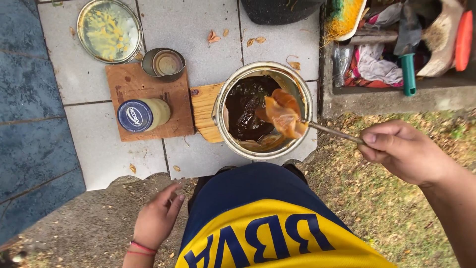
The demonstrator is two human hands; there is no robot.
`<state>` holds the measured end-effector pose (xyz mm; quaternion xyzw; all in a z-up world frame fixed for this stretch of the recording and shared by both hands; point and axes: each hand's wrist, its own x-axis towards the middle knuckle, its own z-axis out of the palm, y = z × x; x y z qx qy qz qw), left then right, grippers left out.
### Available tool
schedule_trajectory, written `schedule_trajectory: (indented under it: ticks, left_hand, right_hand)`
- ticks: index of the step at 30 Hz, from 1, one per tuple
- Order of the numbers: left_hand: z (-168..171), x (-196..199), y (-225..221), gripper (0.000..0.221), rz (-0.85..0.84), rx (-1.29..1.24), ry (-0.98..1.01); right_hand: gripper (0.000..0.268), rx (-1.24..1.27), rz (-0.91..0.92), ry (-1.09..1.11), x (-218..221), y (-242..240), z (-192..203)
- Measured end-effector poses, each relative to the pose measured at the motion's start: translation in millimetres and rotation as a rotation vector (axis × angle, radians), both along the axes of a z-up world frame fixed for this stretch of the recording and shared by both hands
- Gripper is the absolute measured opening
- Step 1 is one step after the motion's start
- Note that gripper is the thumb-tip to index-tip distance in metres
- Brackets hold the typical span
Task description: Stirring and mixing a thick, viscous substance in a metal can using a wooden stick in an outdoor work area.
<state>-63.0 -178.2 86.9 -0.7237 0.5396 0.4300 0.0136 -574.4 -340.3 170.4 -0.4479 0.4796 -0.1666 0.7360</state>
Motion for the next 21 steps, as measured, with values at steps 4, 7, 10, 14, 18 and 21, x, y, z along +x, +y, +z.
schedule_trajectory:
  ticks: [4,7,10,14,18,21]
  left_hand:
    - [-1.2,-7.0,-10.9,0.036,-0.007,0.028,-0.024]
    - [2.5,-8.1,-14.2,0.035,0.001,0.061,-0.002]
    - [-12.1,2.7,0.2,0.040,-0.001,0.064,-0.012]
    - [-31.1,20.0,24.8,0.039,0.032,0.167,-0.021]
    - [-54.5,37.6,56.5,0.042,0.161,0.218,-0.015]
    - [-66.9,49.3,77.6,0.039,0.231,0.341,-0.019]
  right_hand:
    - [0.038,0.076,-0.002,-0.155,2.1,-4.8,27.1]
    - [0.037,0.027,-0.032,-0.174,10.4,-2.5,47.0]
    - [0.040,0.029,-0.093,-0.173,23.1,1.1,65.3]
    - [0.038,0.010,-0.102,-0.145,20.8,8.1,71.4]
    - [0.040,0.063,-0.113,-0.155,27.0,14.1,76.6]
    - [0.040,0.105,-0.115,-0.158,30.0,19.2,78.8]
